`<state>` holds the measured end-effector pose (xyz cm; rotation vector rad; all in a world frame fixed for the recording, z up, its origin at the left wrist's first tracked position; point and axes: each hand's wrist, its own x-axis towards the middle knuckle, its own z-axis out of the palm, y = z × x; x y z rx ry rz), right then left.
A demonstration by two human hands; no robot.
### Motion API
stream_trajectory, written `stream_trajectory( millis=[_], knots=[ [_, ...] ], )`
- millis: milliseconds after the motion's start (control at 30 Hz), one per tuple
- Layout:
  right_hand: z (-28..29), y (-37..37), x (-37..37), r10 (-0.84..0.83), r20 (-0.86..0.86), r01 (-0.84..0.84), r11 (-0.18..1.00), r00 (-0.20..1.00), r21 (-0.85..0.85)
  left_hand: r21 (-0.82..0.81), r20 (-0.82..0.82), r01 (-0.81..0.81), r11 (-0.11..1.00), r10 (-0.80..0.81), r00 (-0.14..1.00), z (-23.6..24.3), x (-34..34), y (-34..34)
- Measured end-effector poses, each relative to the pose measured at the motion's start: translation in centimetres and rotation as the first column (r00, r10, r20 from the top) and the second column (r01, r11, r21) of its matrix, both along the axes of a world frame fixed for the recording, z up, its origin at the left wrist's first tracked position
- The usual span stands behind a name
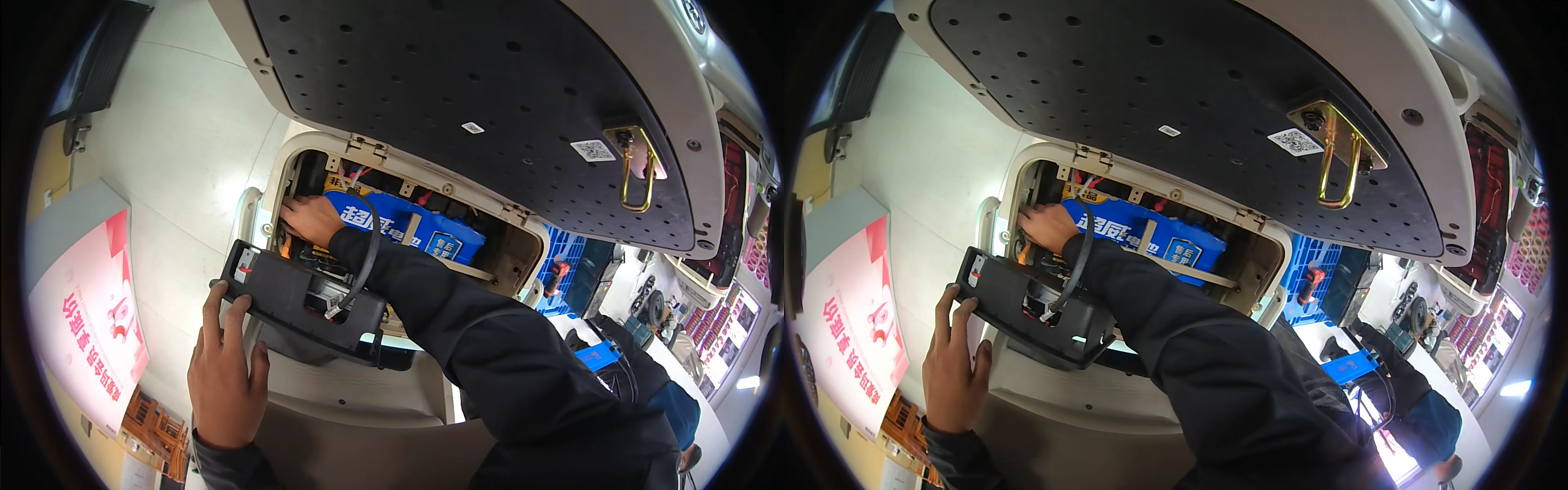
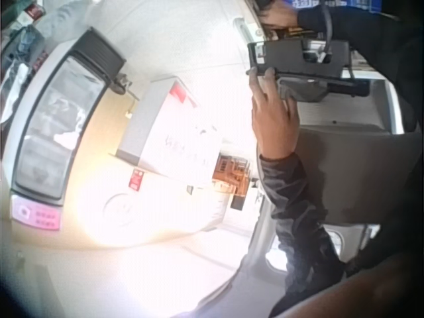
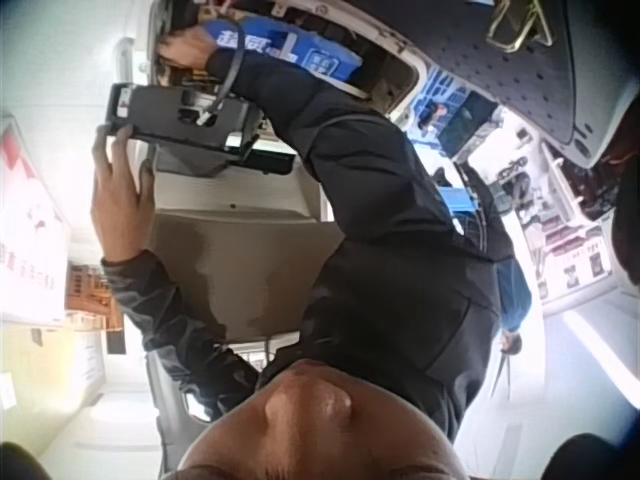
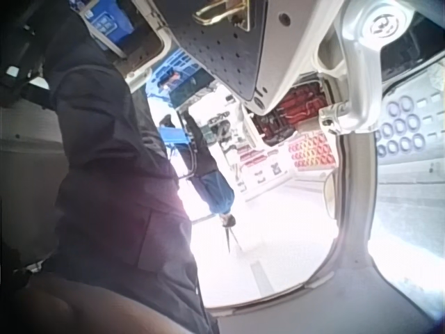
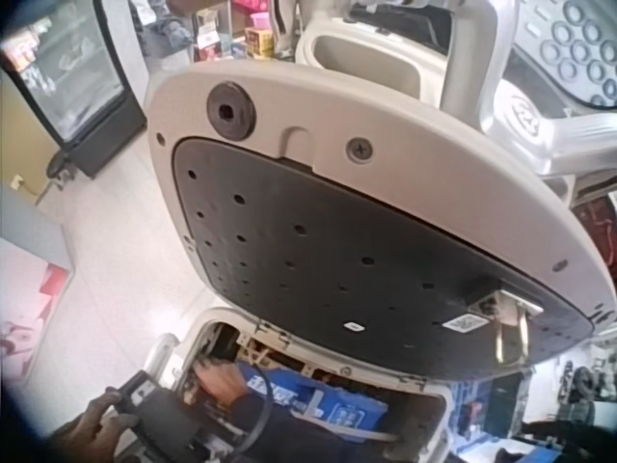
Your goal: The person opens the seat compartment of a light-blue electric scooter, removes a black plastic cover, and uses a yellow-handled tool to tighten or adjust components around the battery and wiring. The person then replaces the cover and continues adjusting parts inside the compartment.
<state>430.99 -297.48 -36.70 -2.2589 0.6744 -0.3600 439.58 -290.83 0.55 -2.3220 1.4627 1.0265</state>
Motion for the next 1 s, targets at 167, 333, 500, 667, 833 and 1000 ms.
stream_trajectory(
  millis=[167, 333, 500, 667, 833, 1000],
  knots=[
    [-0.9, -0.8, -0.7, 0.131, 0.019, -0.132, 0.980, 0.991, 0.146, -0.010, 0.022, 0.029, 1.000, -0.029, 0.999, 0.2, -0.1, 0.4],
    [-1.8, -0.9, -0.6, 0.161, -0.058, -0.166, 0.982, 0.985, -0.093, -0.002, 0.015, 0.020, 1.000, -0.020, 1.000, 0.0, -0.4, -0.1],
    [-1.6, 0.2, -0.6, 0.090, -0.106, -0.101, 0.989, 0.990, -0.104, -0.005, 0.012, 0.025, 1.000, -0.025, 1.000, 0.0, -0.4, 0.0],
    [-1.1, -0.5, -0.5, 0.215, -0.054, -0.222, 0.958, 0.975, -0.182, -0.005, 0.011, 0.036, 0.999, -0.036, 0.999, 0.0, -0.2, 0.5],
    [-0.2, -0.6, -0.2, 0.273, -0.186, -0.309, 0.929, 0.944, -0.204, -0.006, 0.002, 0.047, 0.999, -0.047, 0.999, 0.0, -0.7, -0.1],
    [2.8, -1.6, -3.8, 0.281, -0.047, -0.281, 0.960, 0.959, 0.019, -0.050, 0.000, 0.050, 0.998, -0.050, 0.999, -0.1, -0.5, 0.6]
  ],
)
